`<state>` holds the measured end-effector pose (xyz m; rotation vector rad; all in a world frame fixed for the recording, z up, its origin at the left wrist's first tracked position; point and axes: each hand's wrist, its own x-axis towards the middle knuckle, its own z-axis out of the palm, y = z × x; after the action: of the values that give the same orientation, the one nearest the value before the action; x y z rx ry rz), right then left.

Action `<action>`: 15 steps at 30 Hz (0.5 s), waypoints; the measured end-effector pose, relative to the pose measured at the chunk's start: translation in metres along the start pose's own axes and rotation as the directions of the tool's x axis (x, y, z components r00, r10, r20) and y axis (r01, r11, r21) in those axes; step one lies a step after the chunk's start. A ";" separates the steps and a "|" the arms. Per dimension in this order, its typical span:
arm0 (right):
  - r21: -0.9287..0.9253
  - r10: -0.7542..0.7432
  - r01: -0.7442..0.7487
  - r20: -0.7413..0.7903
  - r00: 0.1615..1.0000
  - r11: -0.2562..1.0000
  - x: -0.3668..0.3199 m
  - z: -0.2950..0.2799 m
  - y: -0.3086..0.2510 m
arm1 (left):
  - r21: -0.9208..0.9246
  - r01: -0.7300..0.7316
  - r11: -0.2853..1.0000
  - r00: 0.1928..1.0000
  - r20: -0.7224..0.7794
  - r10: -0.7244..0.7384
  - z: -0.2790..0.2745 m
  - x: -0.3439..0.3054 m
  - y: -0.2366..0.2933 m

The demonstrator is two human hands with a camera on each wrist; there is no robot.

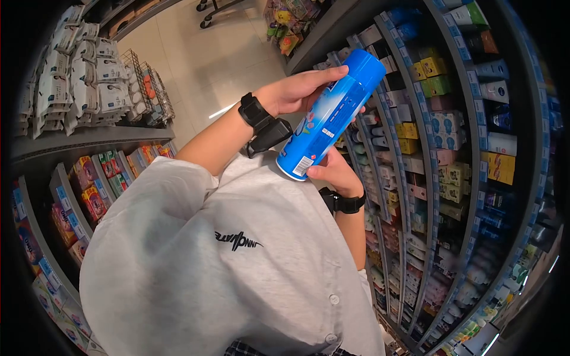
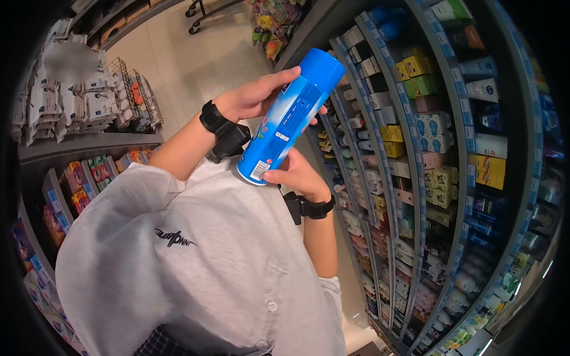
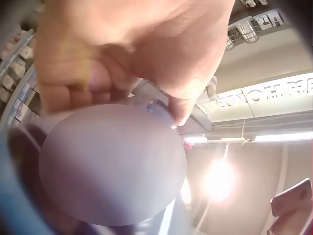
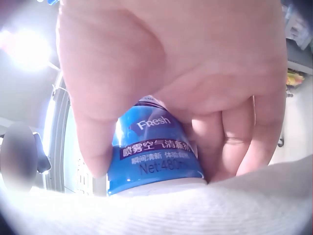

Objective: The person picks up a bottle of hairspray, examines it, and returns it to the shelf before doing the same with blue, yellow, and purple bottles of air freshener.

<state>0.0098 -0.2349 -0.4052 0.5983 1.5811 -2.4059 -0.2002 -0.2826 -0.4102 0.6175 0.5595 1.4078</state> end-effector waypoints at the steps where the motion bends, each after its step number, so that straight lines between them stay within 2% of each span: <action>1: 0.036 -0.005 0.005 -0.019 1.000 0.999 0.002 0.001 0.000 | 0.028 0.019 0.999 1.000 0.004 -0.019 0.000 0.001 0.000; 4: -0.038 -0.023 0.020 -0.054 0.998 0.999 0.002 -0.005 0.009 | 0.044 0.067 0.997 0.997 -0.028 -0.066 0.004 0.000 0.002; 5: -0.018 -0.028 0.026 -0.139 0.990 1.000 0.001 -0.004 0.010 | 0.229 0.100 0.968 0.992 -0.093 -0.081 0.005 -0.002 0.006; 6: -0.015 -0.023 0.021 -0.147 0.989 1.000 0.002 -0.005 0.013 | 0.405 0.140 0.904 0.984 -0.155 -0.084 0.005 -0.003 0.007; 7: -0.010 -0.069 0.068 -0.186 0.980 0.998 0.003 -0.008 0.016 | 0.449 0.148 0.881 0.981 -0.179 -0.073 0.003 -0.002 0.003; 10: -0.033 -0.164 0.162 -0.317 0.934 0.986 0.002 -0.002 0.012 | 0.509 0.156 0.847 0.985 -0.139 -0.098 0.011 -0.008 0.006; 12: -0.093 -0.166 0.144 -0.310 0.936 0.985 0.003 -0.003 0.017 | 0.493 0.172 0.853 0.984 -0.121 -0.129 0.010 -0.005 0.002; 15: -0.074 -0.176 0.161 -0.300 0.938 0.984 -0.003 0.001 0.012 | 0.545 0.160 0.823 0.986 -0.121 -0.112 0.009 -0.005 0.002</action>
<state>0.0167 -0.2410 -0.4135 0.8972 1.8777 -2.4825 -0.1960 -0.2883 -0.4027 0.9623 1.0815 1.1320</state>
